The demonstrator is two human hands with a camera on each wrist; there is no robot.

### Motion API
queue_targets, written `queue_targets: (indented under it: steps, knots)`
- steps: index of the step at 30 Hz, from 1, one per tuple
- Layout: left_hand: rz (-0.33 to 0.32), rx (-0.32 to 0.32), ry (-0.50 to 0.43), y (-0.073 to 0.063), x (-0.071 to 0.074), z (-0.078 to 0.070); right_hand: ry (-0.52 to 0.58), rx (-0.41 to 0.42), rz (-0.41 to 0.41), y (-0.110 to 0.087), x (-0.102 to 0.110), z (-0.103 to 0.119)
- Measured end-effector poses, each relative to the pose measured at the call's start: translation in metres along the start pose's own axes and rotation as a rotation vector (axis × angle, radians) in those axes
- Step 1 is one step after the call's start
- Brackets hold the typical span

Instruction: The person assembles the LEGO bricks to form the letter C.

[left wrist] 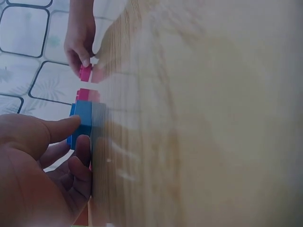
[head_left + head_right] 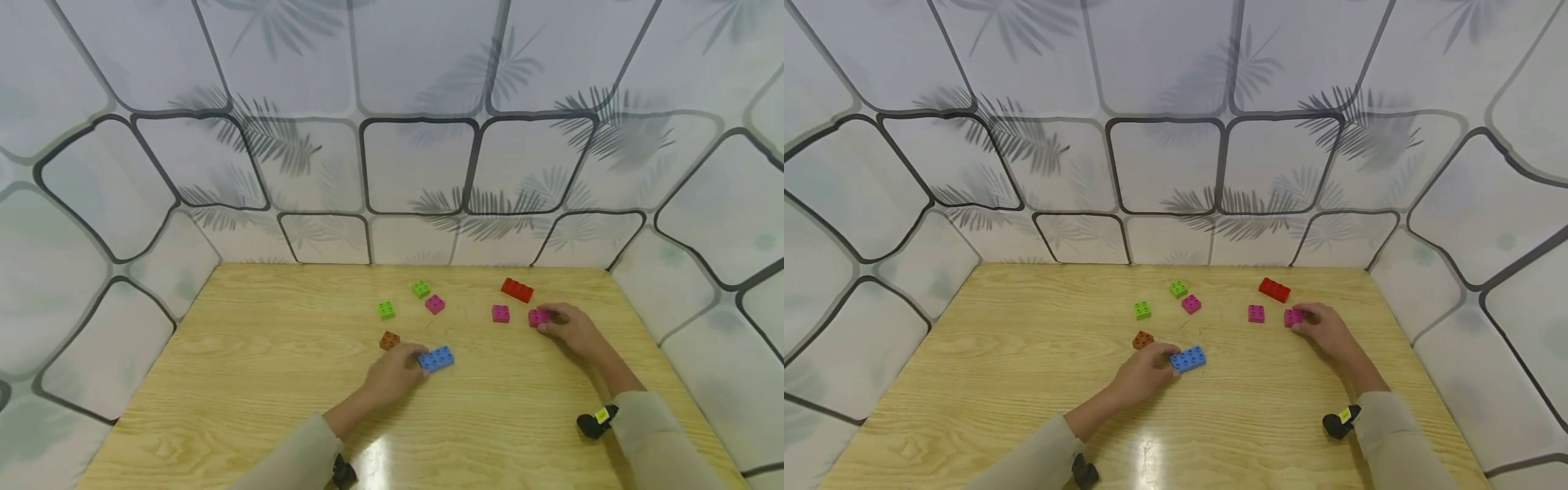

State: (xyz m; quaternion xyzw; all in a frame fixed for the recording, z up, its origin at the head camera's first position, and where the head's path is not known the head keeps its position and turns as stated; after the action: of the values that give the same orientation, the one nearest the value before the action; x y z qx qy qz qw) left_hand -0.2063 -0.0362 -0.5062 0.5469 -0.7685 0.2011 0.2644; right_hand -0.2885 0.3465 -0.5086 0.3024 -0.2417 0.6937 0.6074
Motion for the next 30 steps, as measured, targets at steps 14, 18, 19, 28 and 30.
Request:
queue_targets:
  steps: [14,18,19,28,30]
  knots:
    - [0.080,-0.055,-0.032,0.002,0.005,0.008,0.001,0.071,0.020,-0.027,-0.018,0.037]
    - [0.100,-0.061,-0.041,-0.001,0.009,0.009,0.021,0.091,0.010,-0.034,-0.028,0.049]
    - [0.103,-0.062,-0.040,-0.002,0.010,0.008,0.025,0.104,0.005,-0.036,-0.031,0.052]
    - [0.123,-0.061,-0.032,-0.006,0.012,0.012,0.092,0.185,-0.002,-0.049,-0.056,0.081]
    - [0.128,-0.057,-0.037,-0.008,0.012,0.013,0.116,0.192,0.006,-0.051,-0.063,0.087]
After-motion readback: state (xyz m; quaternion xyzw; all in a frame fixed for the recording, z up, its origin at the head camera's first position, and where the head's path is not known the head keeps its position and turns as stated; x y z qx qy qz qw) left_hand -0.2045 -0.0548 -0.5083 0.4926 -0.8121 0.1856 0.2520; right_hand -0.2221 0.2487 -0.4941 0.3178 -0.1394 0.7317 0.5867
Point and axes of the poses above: each hand's wrist, its own y-axis towards the middle knuckle, its own x-axis out of the back of the hand, z = x × y, the point moved 5 cm from there along y, towards the middle knuckle, and after that the axes turned 3 degrees about -z, right-handed, at the moved point
